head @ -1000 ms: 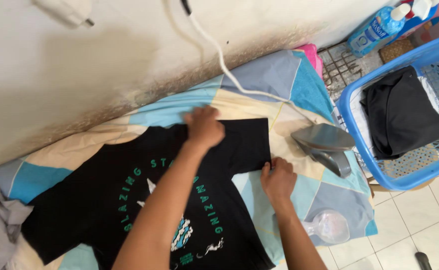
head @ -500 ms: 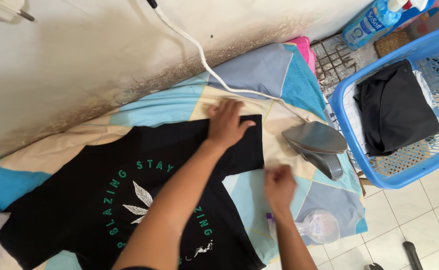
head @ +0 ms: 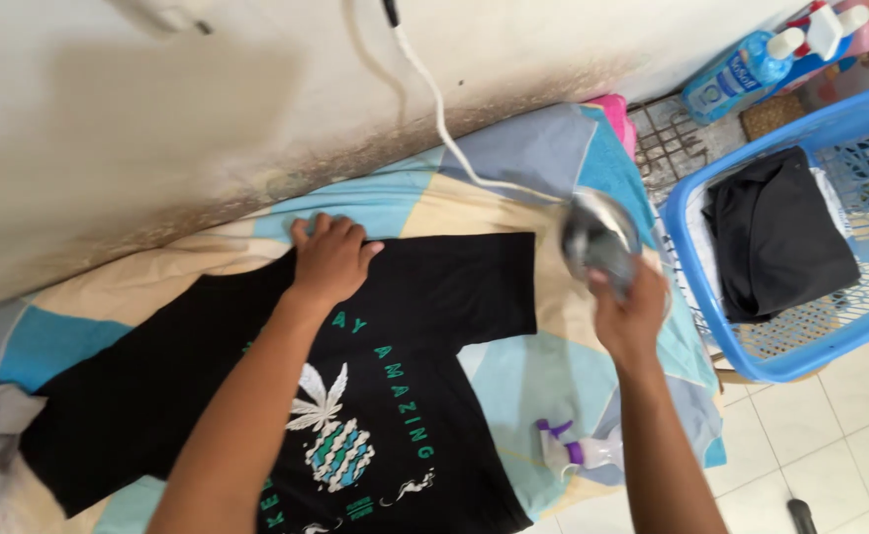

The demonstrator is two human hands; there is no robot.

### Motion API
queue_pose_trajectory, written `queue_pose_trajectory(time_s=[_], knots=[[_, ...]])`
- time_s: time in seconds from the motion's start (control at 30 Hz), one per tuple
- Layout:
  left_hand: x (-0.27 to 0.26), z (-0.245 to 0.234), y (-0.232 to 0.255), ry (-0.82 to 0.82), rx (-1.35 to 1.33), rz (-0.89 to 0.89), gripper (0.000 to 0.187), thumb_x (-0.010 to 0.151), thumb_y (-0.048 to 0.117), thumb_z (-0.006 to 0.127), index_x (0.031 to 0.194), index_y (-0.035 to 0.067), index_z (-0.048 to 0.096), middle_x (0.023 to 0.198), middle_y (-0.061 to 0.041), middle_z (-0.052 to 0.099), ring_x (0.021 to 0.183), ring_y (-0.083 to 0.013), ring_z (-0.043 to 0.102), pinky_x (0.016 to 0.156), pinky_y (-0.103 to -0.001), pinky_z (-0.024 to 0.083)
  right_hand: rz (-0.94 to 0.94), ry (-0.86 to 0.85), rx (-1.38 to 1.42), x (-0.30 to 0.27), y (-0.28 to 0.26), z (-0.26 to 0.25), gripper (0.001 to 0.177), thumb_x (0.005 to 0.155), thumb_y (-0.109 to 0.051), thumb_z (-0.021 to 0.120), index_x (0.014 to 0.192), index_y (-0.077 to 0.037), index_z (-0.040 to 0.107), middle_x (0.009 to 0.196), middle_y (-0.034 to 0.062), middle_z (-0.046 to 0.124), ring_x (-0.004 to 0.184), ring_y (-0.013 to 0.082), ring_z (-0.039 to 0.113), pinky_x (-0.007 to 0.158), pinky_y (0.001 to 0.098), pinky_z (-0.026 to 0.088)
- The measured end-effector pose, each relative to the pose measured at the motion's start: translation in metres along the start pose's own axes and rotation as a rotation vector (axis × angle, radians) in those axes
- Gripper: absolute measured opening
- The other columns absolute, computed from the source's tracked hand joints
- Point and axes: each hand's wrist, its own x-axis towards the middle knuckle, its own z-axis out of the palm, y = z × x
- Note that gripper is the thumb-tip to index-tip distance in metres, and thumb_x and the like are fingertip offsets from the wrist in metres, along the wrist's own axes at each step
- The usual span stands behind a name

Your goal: Ironing and folding a black t-shirt on a bed using a steam iron and spray bottle

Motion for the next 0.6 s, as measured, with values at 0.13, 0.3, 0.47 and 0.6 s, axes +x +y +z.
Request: queue_pose_trajectory(time_s=[0.13, 0.3, 0.47, 0.6], knots=[[0.004, 0.015, -0.006, -0.096, -0.054, -0.057, 0.034, 0.1, 0.048, 0.055, 0.102, 0.016, 0.066, 0.1, -0.003, 0.059, 0.113, -0.0298, 0.047, 0.099, -0.064, 0.024, -0.194, -0.219, -0.293, 0.036, -0.09, 0.046, 0.046, 0.082, -0.055, 0.083, 0.105, -0.015, 0.077, 0.08, 0.0098, 0.075, 0.075, 0.0371, 0.073, 0.069, 0.047, 0.057], [0.008, 0.025, -0.008, -0.24, -0.029, -0.156, 0.018, 0.098, 0.04, 0.057, 0.104, 0.023, 0.061, 0.105, 0.003, 0.051, 0.119, -0.0278, 0.041, 0.104, -0.065, 0.019, -0.653, -0.361, -0.447, 0.028, -0.11, 0.126, 0.041, 0.074, -0.067, 0.065, 0.075, -0.026, 0.07, 0.06, -0.0018, 0.068, 0.056, 0.0267, 0.07, 0.056, 0.0408, 0.055], [0.006, 0.028, -0.006, -0.24, -0.05, -0.223, 0.02, 0.103, 0.038, 0.053, 0.101, 0.02, 0.062, 0.101, 0.002, 0.053, 0.119, -0.0237, 0.042, 0.107, -0.064, 0.014, -0.363, -0.5, -0.481, 0.047, -0.124, 0.142, 0.05, 0.077, -0.067, 0.061, 0.077, -0.018, 0.066, 0.065, 0.0092, 0.069, 0.067, 0.0367, 0.073, 0.06, 0.0503, 0.055], [0.009, 0.012, 0.003, -0.232, -0.094, -0.271, 0.02, 0.104, 0.033, 0.052, 0.098, 0.018, 0.061, 0.1, 0.0, 0.053, 0.121, -0.0247, 0.043, 0.11, -0.067, 0.01, -0.189, -0.631, -0.608, 0.06, -0.119, 0.151, 0.052, 0.08, -0.07, 0.057, 0.088, -0.02, 0.07, 0.077, 0.0113, 0.074, 0.08, 0.0402, 0.076, 0.067, 0.0553, 0.058]])
